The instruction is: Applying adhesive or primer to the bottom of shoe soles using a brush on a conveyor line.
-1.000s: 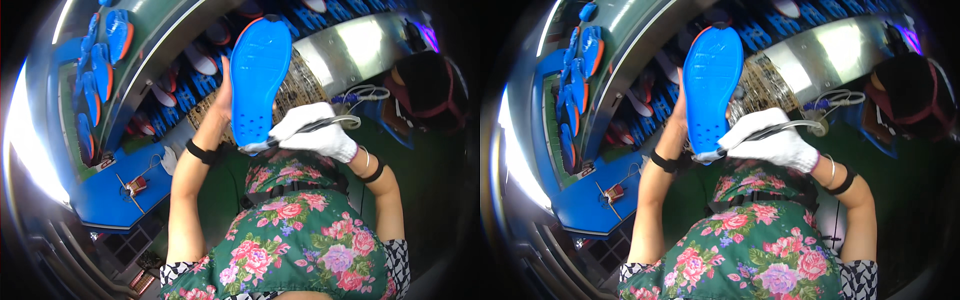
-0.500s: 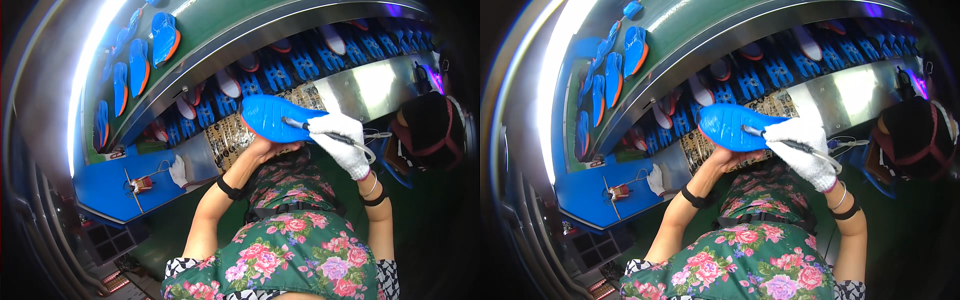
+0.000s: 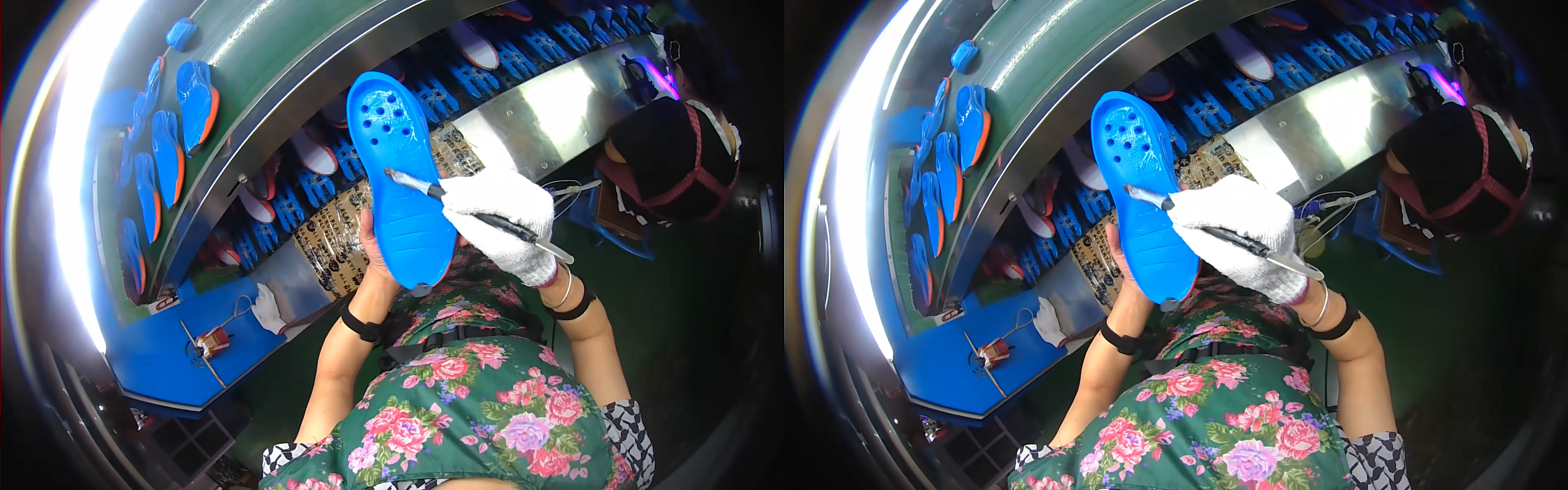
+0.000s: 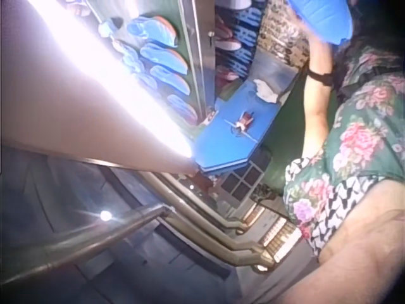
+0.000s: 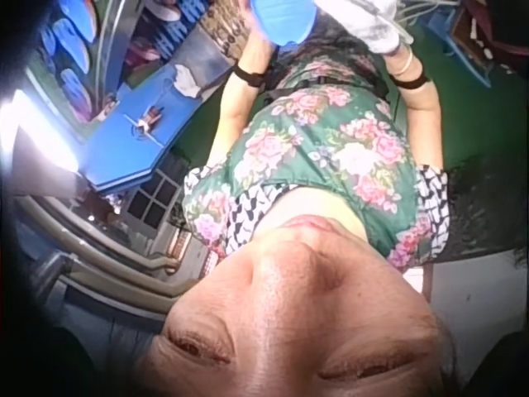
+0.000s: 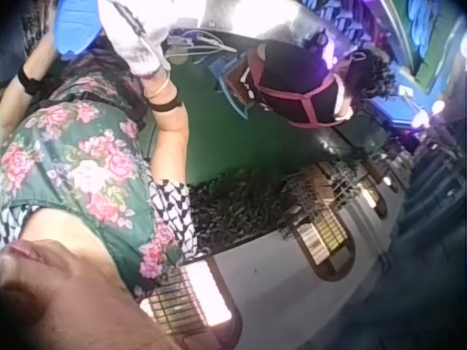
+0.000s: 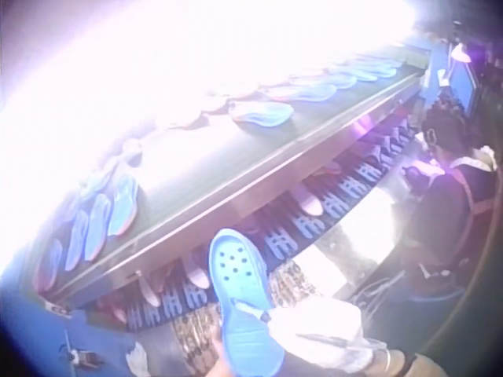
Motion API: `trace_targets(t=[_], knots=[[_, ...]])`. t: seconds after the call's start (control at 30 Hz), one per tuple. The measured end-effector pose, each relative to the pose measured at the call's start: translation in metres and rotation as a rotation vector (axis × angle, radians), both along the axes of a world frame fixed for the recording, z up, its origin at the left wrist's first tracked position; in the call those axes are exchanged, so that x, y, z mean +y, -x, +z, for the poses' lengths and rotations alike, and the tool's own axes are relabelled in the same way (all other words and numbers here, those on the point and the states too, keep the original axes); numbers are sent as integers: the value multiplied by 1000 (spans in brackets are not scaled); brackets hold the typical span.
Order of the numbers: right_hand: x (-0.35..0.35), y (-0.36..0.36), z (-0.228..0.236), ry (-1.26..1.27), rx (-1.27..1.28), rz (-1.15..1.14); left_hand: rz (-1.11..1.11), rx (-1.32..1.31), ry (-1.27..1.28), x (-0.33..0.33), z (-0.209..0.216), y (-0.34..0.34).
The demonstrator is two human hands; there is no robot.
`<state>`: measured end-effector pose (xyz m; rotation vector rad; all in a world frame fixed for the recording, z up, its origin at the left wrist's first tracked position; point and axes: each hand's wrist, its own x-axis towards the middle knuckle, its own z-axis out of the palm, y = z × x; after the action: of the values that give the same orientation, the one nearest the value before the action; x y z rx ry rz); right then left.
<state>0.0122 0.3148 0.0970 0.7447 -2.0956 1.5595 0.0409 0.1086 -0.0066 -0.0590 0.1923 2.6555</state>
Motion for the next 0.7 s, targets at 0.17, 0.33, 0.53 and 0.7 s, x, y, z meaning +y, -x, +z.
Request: trace_targets(t=[0.17,0.33,0.53,0.7], knots=[[4,22,26,-125,201,43,-49,-69,-332,8,-3,-4],[0,36,30,-204,264,12,-107,-34,399,13,8,-13],[-13,13,29,-181,236,100,-38,-75,499,3,-1,-12],[-8,13,19,78,6,-3,21,-11,466,9,-5,-4]])
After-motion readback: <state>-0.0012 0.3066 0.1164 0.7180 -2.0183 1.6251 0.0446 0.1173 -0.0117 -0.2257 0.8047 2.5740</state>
